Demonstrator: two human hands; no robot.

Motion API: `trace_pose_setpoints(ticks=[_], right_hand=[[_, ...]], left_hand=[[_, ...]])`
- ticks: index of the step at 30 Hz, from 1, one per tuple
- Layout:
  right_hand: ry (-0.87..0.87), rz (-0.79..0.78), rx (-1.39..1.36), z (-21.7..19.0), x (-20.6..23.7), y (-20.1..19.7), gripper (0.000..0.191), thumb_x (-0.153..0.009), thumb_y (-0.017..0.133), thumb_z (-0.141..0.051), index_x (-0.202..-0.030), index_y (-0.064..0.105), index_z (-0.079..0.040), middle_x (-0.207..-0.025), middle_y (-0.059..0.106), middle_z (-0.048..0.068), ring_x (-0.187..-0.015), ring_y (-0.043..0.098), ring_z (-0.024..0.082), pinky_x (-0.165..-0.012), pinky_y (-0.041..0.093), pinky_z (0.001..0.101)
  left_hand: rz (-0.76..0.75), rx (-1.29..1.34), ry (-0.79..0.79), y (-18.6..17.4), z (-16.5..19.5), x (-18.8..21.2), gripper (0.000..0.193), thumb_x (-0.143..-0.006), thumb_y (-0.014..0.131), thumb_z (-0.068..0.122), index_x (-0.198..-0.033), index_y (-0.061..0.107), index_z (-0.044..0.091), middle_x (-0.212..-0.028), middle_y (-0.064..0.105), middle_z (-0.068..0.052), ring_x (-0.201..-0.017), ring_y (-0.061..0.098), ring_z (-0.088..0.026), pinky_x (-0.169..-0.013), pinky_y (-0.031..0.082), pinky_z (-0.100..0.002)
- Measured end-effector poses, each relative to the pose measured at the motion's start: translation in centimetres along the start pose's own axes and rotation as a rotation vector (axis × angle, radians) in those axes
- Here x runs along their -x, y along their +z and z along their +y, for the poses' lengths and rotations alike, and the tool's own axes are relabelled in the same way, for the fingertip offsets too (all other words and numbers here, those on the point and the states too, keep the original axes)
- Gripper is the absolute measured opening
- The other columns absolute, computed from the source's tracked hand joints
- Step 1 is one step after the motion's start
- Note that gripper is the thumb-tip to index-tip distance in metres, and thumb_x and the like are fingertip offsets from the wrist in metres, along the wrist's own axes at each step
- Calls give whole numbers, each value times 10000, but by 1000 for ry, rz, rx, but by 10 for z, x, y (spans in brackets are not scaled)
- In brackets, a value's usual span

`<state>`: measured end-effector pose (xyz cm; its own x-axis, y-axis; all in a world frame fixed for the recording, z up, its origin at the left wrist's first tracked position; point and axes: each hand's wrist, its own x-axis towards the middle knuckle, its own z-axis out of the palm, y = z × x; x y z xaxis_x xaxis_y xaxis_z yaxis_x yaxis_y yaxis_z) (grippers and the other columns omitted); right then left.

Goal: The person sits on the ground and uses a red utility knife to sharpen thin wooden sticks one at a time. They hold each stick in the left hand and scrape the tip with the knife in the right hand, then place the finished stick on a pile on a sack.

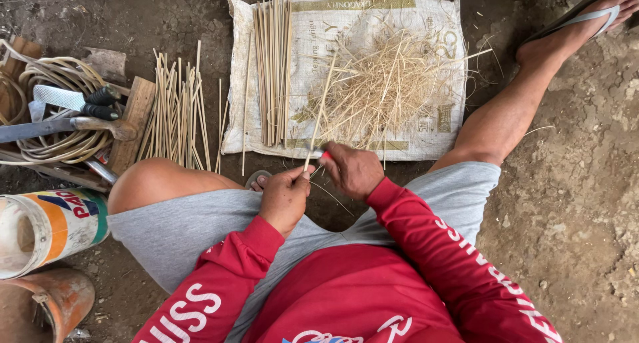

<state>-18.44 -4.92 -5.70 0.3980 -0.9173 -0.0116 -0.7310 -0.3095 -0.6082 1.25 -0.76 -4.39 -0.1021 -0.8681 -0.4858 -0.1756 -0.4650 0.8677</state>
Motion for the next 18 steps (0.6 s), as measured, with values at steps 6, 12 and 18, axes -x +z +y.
trace_pose_setpoints(ticks=[6,12,18], right_hand=[[169,-26,74,50,-26,1,364,-1095,401,-446,-1072,603,-144,-665,647,111,-531,637,304,-499,496,458],[275,-35,113,66,-50,-7,398,-1086,375,-475,-1172,584,-147,-728,691,147,-653,682,383,-615,518,520],[436,-113,143,73,-76,-27,486,-1073,300,-536,-1202,560,-146,-846,718,163,-818,702,394,-747,525,543]], left_hand=[[-78,113,-140,3,-7,4,314,-1023,575,138,-1270,707,-6,-691,551,35,-569,423,-32,-496,346,-219],[-72,205,-218,1,-4,3,308,-1025,565,149,-1250,712,-2,-691,543,29,-518,373,-42,-448,298,-234],[-110,253,-259,-3,-4,5,316,-1028,547,160,-1263,698,11,-683,527,25,-483,357,-48,-432,289,-230]])
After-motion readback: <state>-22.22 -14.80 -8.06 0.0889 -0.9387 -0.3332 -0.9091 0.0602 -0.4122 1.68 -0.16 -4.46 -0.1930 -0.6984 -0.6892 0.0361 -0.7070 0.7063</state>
